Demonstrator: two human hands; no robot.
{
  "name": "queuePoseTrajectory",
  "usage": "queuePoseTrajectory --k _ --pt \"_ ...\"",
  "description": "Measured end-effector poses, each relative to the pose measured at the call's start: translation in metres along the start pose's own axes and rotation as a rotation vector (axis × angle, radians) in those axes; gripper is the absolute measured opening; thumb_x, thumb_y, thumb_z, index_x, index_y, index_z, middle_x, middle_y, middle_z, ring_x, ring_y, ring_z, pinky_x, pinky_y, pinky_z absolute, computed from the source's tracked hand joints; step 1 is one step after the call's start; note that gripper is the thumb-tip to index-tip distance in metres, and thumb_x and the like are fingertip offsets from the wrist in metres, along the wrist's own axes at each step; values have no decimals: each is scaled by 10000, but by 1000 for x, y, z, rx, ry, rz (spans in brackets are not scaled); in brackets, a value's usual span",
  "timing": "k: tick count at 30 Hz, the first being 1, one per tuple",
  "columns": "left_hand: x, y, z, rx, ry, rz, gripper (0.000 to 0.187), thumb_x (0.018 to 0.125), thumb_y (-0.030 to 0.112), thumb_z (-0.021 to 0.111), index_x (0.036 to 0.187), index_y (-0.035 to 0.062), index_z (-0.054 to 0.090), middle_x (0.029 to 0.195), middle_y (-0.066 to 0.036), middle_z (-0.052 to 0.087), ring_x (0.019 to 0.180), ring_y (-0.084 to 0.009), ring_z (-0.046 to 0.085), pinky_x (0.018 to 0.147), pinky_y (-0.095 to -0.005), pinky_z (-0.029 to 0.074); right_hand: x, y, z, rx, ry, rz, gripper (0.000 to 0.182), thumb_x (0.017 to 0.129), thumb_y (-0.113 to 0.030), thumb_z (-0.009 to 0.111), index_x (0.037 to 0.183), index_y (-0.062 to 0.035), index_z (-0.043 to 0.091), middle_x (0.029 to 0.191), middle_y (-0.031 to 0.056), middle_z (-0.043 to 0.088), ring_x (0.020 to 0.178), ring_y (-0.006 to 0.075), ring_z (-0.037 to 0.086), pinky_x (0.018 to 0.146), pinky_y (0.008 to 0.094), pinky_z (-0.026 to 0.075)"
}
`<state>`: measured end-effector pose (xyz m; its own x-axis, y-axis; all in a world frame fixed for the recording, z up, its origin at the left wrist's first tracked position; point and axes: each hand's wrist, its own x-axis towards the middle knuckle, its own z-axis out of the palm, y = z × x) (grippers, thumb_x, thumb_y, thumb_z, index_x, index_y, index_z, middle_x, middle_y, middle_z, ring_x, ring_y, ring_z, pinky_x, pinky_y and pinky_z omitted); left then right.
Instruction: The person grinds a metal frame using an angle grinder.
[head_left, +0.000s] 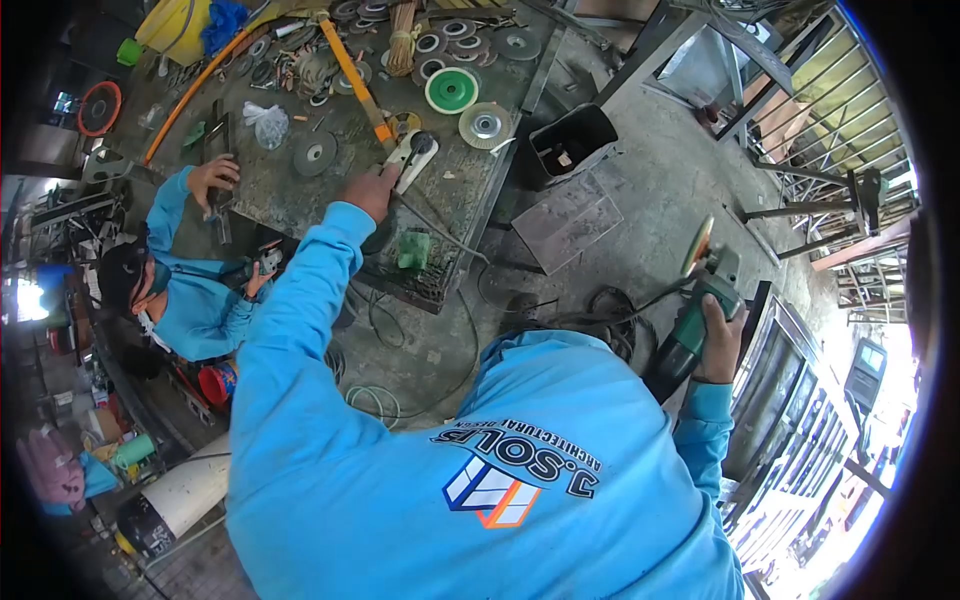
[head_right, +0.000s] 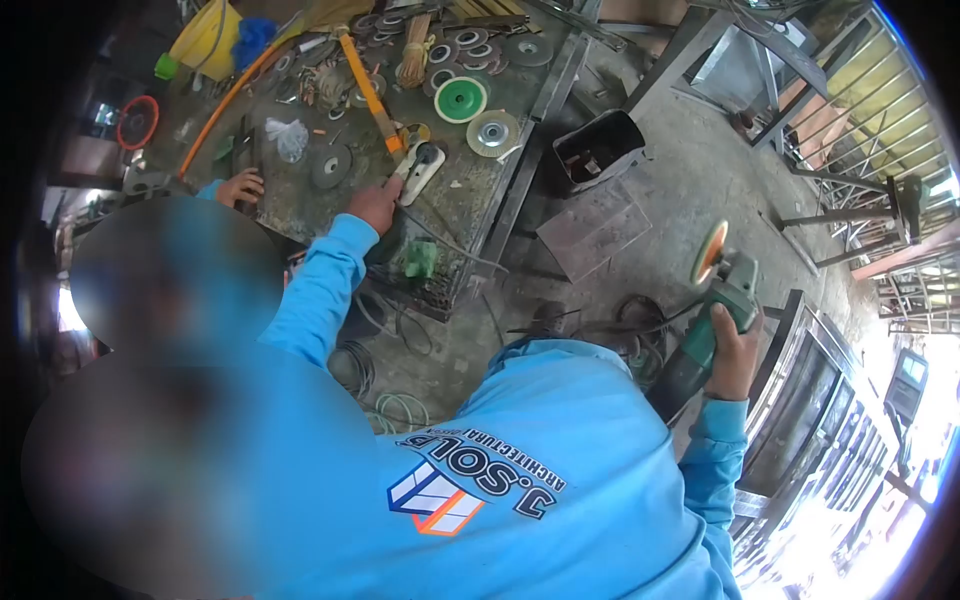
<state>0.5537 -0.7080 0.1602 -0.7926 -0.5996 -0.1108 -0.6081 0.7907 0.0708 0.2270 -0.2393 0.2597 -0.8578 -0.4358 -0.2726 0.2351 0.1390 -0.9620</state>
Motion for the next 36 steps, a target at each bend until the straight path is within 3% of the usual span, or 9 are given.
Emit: queuePoseTrajectory --k 5,7,11,23,24,28,30,32,36 --pt "10 -5 25 17 73 65 306 879 60 519 1182 102 539 1092 -212 625 951 -443 620 817 -543 482 7 17 -5 -9 -26 42 564 891 -247 727 1345 -16 484 1082 69 627 929 158 611 805 289 514" --pt "1 -13 30 28 141 49 308 878 65 519 1184 97 535 1109 -219 617 988 -441 611 855 -542 470 14 27 -10 46 -15 62 552 895 -239 721 1340 -14 485 1055 61 636 924 147 614 803 286 510" --pt "10 -1 8 -61 -160 -151 272 938 133 555 1201 125 486 1198 -183 586 1057 -425 597 903 -551 466 14 9 -6 -31 -36 36 638 895 -270 732 1382 9 428 1074 101 641 923 159 637 797 293 524" --pt "-1 13 32 -116 94 -99 326 901 214 593 1204 96 607 1165 -219 643 1081 -459 589 903 -555 480 13 11 -29 -39 -39 32 657 894 -240 763 1407 -6 425 1119 129 643 975 201 663 812 337 552" --pt "-4 34 15 -101 -27 -293 312 909 232 563 1153 55 642 1143 -248 646 1072 -469 587 900 -549 483 15 13 -34 -71 -17 35 714 858 -288 782 1404 1 423 1126 150 642 994 220 659 833 344 543" --pt "-27 69 36 -287 466 68 402 969 281 578 1233 -22 606 1142 -266 657 1028 -451 627 900 -490 502 5 2 -25 -304 110 -56 953 717 -483 859 1391 26 418 1158 233 639 1070 297 643 916 372 507" --pt "-43 150 11 -564 167 -2 376 983 285 592 1198 -22 619 1070 -202 678 936 -303 660 851 -395 525 12 5 -20 -237 192 -118 1057 657 -525 889 1401 46 400 1197 262 623 1136 334 622 990 388 475" --pt "-52 218 8 -788 -51 213 386 976 311 615 1181 -16 632 1054 -137 666 937 -221 635 833 -344 514 10 8 -13 -148 191 -151 1071 657 -500 887 1411 60 373 1221 271 610 1151 351 617 1003 384 472" --pt "-53 327 2 -1576 -687 519 530 940 338 668 1313 -14 537 1152 -99 617 1032 -206 594 900 -340 477 3 4 10 51 271 -203 1022 689 -466 876 1406 53 366 1235 247 592 1160 324 596 1013 365 462"
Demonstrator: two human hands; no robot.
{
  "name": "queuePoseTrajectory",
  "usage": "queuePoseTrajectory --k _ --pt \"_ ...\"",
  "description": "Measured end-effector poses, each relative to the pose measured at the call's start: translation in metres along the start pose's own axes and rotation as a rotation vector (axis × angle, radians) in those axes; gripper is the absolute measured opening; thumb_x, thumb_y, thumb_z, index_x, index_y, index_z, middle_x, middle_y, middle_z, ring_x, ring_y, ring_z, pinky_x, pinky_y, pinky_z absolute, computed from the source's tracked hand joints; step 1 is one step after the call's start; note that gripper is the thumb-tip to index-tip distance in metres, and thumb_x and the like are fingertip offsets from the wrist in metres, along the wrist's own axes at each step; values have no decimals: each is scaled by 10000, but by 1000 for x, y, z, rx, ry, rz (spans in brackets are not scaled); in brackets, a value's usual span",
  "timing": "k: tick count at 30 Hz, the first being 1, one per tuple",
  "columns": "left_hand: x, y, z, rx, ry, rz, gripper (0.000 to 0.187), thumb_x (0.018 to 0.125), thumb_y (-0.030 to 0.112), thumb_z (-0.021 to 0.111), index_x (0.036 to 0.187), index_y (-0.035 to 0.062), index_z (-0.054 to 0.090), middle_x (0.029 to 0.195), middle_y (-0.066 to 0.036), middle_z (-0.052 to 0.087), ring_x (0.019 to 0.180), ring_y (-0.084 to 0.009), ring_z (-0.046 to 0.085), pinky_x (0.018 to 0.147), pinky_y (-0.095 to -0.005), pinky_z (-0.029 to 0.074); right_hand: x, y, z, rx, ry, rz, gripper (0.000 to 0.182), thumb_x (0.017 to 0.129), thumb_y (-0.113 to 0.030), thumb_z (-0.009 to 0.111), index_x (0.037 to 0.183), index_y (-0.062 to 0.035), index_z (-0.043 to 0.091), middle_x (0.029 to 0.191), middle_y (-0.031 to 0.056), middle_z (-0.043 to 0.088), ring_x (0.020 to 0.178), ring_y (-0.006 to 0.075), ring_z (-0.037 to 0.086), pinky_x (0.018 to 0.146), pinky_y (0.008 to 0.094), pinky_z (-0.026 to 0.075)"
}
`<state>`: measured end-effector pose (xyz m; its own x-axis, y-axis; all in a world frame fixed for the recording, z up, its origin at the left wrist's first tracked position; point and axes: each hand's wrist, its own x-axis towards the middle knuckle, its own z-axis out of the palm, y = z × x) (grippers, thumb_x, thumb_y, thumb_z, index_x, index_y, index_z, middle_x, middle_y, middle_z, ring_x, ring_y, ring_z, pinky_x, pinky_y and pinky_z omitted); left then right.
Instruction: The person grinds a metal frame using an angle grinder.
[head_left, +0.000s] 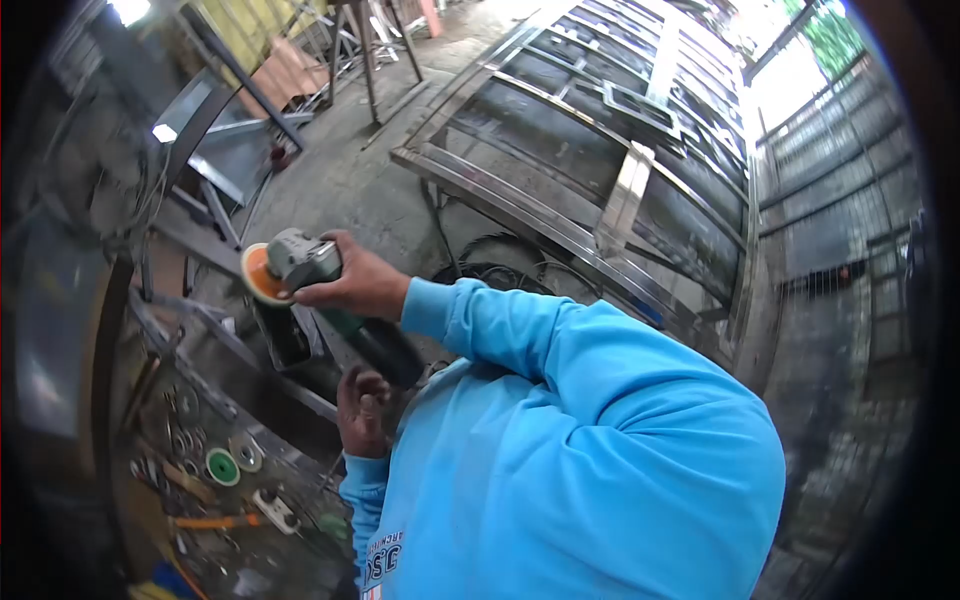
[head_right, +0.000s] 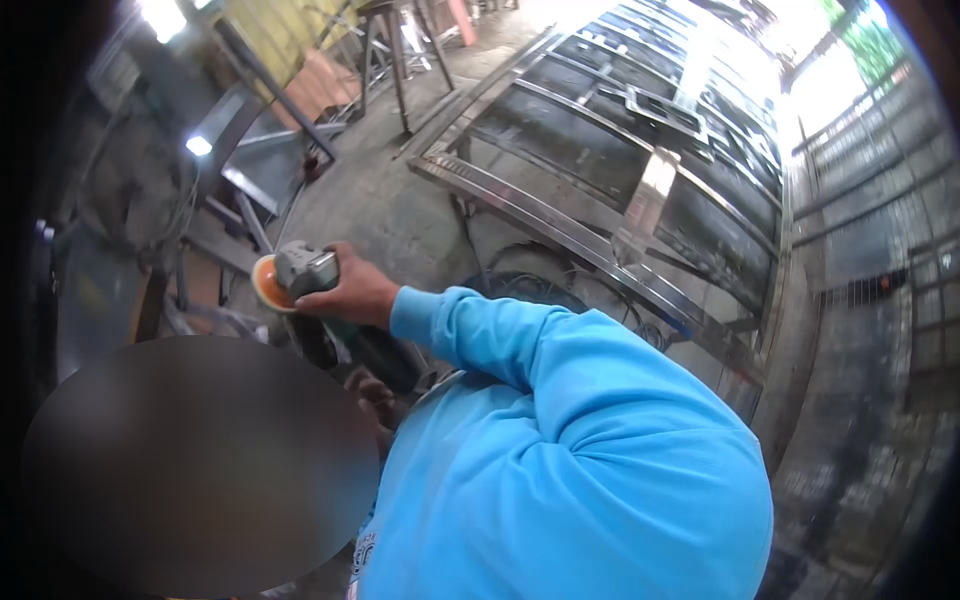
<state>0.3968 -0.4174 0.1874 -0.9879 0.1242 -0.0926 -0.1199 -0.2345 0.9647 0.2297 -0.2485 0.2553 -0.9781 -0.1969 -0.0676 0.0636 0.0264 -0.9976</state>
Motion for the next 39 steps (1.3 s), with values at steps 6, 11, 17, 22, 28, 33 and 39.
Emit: queuePoseTrajectory --k 6,11,17,22,28,33,39 --pt "62 35 -6 211 -57 -34 645 868 357 738 1334 -20 501 1162 -111 611 1040 -219 587 930 -352 460 -14 -11 30 207 103 -30 968 777 -494 826 1433 12 326 1317 215 521 1226 279 532 1054 359 422" --pt "100 87 48 439 -178 -136 698 808 421 785 1288 -17 530 1139 -89 619 1007 -188 583 901 -337 465 -11 9 -51 272 -84 133 995 822 -554 769 1492 2 287 1385 206 497 1308 287 486 1097 366 391" --pt "160 70 131 515 -193 -384 703 764 451 817 1223 -12 556 1057 -62 637 931 -158 591 842 -315 481 0 49 -150 505 -316 270 815 878 -570 704 1459 -57 455 1376 150 552 1263 248 522 1090 367 394" --pt "225 50 206 684 -225 -438 639 798 339 825 1233 -16 519 1074 -86 624 942 -179 590 864 -335 486 35 75 -219 841 -123 240 690 908 -477 710 1389 -34 489 1257 87 585 1156 186 554 1012 326 448" --pt "277 -27 281 441 -236 -571 725 797 397 810 1285 -28 482 1146 -128 597 1019 -198 580 928 -350 473 63 110 -308 938 352 296 641 872 -338 760 1336 -27 446 1112 95 605 948 183 639 830 349 555" --pt "318 -59 318 346 -346 -783 785 811 457 803 1320 -25 449 1147 -109 584 1019 -188 575 929 -341 475 67 136 -357 970 492 442 632 864 -301 761 1311 -33 403 1059 140 616 873 221 676 769 368 594" --pt "334 -66 334 403 -425 -716 804 818 485 787 1335 -28 444 1180 -114 578 1066 -194 566 954 -341 461 56 150 -373 1039 467 407 676 886 -411 718 1346 -28 404 1084 160 611 910 228 674 784 365 596"
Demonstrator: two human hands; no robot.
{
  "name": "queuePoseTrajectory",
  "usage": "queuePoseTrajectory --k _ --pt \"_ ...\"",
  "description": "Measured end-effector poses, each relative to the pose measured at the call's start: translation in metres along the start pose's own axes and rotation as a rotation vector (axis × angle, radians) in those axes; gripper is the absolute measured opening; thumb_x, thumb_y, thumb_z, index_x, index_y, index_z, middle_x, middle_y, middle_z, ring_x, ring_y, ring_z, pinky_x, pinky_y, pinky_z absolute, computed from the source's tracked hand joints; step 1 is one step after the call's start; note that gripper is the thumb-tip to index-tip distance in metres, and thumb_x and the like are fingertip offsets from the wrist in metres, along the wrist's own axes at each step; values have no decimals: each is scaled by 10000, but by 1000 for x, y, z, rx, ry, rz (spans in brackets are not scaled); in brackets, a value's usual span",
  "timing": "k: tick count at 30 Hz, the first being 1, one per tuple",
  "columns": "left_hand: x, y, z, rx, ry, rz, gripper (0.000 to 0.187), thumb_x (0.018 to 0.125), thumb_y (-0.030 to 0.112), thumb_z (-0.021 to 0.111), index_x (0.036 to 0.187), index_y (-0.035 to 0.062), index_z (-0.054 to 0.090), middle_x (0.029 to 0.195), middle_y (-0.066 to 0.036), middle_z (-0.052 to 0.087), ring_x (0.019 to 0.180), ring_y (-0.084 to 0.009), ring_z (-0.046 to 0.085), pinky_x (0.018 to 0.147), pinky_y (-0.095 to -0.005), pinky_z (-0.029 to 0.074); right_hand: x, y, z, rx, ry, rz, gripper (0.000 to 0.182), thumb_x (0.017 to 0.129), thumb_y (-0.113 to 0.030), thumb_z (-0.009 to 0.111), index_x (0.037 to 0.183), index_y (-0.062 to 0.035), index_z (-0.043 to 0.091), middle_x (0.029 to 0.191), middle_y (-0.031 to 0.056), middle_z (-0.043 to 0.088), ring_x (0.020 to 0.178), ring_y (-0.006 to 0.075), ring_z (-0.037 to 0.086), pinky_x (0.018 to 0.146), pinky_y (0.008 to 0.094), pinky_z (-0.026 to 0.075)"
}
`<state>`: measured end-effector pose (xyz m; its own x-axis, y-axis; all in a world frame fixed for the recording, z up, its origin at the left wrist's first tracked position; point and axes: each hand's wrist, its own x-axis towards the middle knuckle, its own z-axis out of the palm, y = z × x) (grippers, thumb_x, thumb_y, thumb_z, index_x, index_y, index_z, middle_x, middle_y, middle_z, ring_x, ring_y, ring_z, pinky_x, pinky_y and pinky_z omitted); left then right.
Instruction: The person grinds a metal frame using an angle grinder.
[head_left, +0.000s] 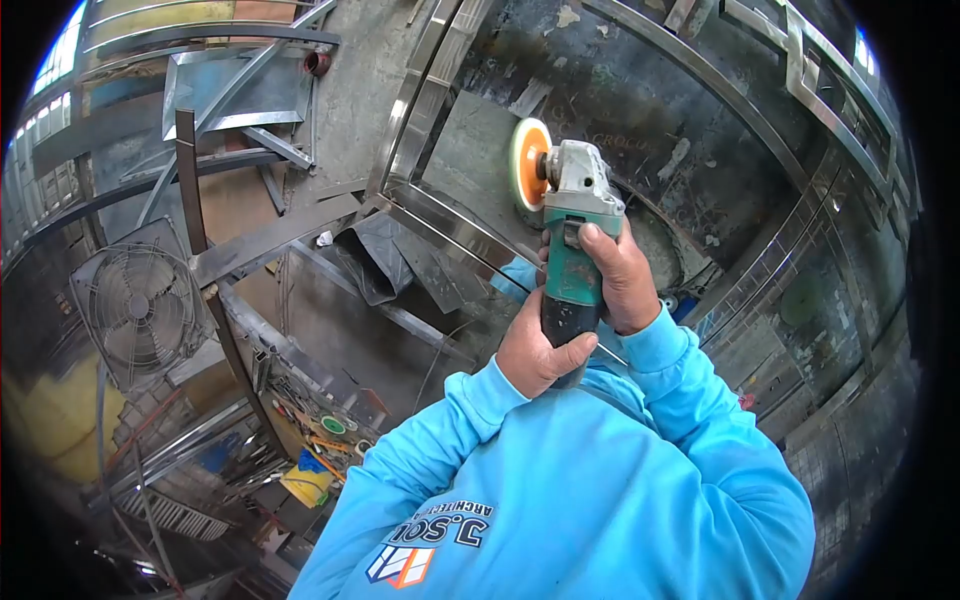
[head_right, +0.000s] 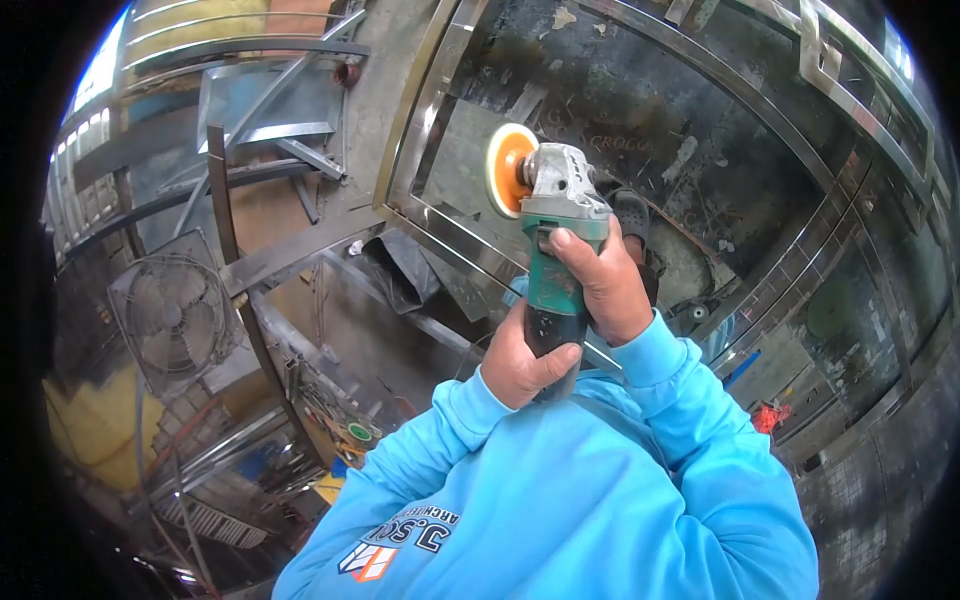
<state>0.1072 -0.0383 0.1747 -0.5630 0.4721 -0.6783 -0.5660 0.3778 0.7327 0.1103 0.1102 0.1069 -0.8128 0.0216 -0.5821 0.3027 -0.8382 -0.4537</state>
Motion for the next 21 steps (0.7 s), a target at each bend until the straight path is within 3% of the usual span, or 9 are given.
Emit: queuePoseTrajectory --k 5,9,12,17,21 --pt "1 0 4 107 26 -49 784 814 481 787 1317 -26 463 1174 -117 580 1061 -202 569 950 -345 464 -8 -3 -5 20 20 68 684 893 -453 693 1352 -29 413 1091 152 613 912 227 676 782 365 596" --pt "2 1 16 109 103 -50 735 824 468 784 1282 -21 480 1149 -116 579 1034 -202 572 935 -352 471 14 -5 -18 -150 41 28 678 875 -437 719 1333 -25 436 1067 135 619 881 219 681 773 364 595" --pt "5 2 18 174 120 -18 763 832 472 772 1295 -39 445 1147 -153 580 1026 -236 590 926 -368 485 15 -32 1 -78 -24 71 720 843 -330 786 1363 -5 408 1152 95 574 1048 157 577 914 321 500" --pt "-19 -2 22 347 24 135 931 821 523 756 1416 -47 324 1225 -277 569 1094 -360 620 946 -414 502 -24 -55 17 -157 -58 -75 715 796 -296 818 1312 -9 415 1057 142 607 822 218 674 718 358 595" --pt "-47 -6 6 336 -122 224 965 809 500 765 1456 -27 280 1243 -290 580 1113 -404 626 944 -446 502 -66 -51 34 -184 59 -242 781 787 -291 833 1341 -1 365 1065 143 602 862 212 669 742 362 594"
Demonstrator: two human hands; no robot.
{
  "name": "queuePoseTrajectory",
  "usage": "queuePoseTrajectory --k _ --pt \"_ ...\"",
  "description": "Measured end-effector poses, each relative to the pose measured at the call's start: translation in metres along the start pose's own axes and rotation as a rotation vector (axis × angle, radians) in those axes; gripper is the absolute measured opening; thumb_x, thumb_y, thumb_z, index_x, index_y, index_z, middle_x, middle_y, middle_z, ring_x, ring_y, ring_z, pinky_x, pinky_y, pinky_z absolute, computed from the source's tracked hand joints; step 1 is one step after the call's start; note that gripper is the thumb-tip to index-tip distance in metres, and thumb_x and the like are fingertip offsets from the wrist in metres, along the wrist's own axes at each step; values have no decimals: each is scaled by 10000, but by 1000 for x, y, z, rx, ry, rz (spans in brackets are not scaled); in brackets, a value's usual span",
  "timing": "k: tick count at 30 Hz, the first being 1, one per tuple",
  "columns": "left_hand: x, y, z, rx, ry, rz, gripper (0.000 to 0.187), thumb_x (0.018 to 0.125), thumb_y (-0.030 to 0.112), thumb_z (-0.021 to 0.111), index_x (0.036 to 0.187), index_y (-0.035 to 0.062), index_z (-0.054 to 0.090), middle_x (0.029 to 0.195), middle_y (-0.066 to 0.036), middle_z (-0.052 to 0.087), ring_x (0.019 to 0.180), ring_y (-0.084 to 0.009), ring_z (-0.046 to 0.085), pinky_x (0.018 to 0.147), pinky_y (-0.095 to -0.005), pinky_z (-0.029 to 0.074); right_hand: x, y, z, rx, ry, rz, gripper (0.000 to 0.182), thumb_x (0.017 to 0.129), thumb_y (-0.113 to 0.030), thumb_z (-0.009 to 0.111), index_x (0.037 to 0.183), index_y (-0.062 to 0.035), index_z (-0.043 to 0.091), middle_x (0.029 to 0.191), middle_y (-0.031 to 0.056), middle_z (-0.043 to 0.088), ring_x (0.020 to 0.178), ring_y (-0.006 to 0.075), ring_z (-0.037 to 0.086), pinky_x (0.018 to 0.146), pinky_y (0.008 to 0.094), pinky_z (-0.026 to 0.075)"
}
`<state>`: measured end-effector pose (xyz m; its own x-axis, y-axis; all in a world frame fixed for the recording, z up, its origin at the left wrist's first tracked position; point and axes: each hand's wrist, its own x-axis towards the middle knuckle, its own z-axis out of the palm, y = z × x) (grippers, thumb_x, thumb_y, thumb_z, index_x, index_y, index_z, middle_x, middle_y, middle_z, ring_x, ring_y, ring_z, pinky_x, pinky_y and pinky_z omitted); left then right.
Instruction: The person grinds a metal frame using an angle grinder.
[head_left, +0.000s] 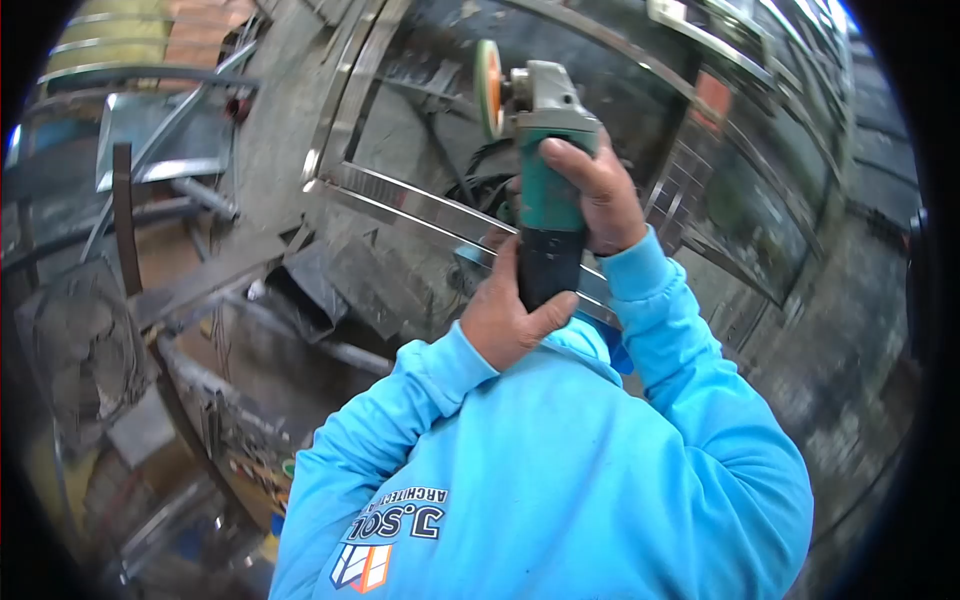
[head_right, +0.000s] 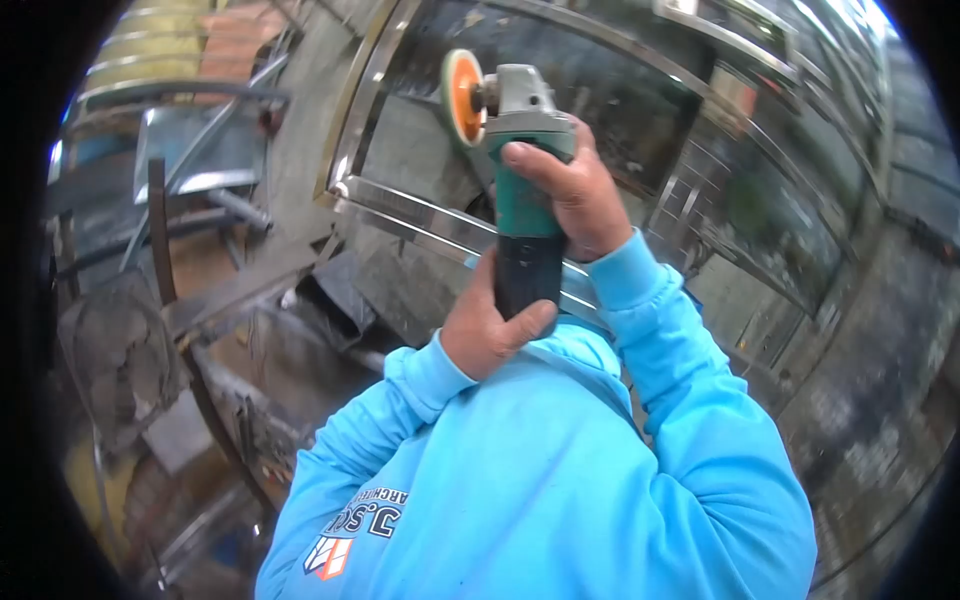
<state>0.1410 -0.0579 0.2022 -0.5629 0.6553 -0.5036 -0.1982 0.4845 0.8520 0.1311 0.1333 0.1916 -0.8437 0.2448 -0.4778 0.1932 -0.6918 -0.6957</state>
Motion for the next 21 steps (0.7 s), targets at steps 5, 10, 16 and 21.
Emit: queuePoseTrajectory --k 5,10,16,21 --pt "-38 0 -17 42 164 44 873 778 438 806 1376 -7 351 1119 -272 643 996 -404 680 846 -460 539 -55 38 56 -306 261 -297 1004 762 -407 877 1418 50 270 1225 182 580 1079 231 615 922 313 515" --pt "-90 -11 -42 119 214 97 829 771 366 822 1351 -21 372 1145 -207 620 1008 -282 647 856 -388 528 -82 81 90 -117 132 -347 965 786 -389 865 1428 7 264 1210 151 576 1072 217 610 924 312 514" --pt "-74 -1 -36 259 151 180 892 765 371 822 1405 -38 354 1259 -266 576 1115 -367 631 958 -432 500 -76 59 64 -3 98 -305 898 790 -281 867 1436 -32 297 1188 143 586 1037 223 637 858 331 560" --pt "-20 11 -54 445 -127 185 864 805 362 797 1465 1 372 1337 -259 545 1217 -376 572 1032 -438 466 -40 33 7 -2 20 -386 834 829 -207 812 1454 -54 283 1181 168 599 936 291 692 761 421 617"
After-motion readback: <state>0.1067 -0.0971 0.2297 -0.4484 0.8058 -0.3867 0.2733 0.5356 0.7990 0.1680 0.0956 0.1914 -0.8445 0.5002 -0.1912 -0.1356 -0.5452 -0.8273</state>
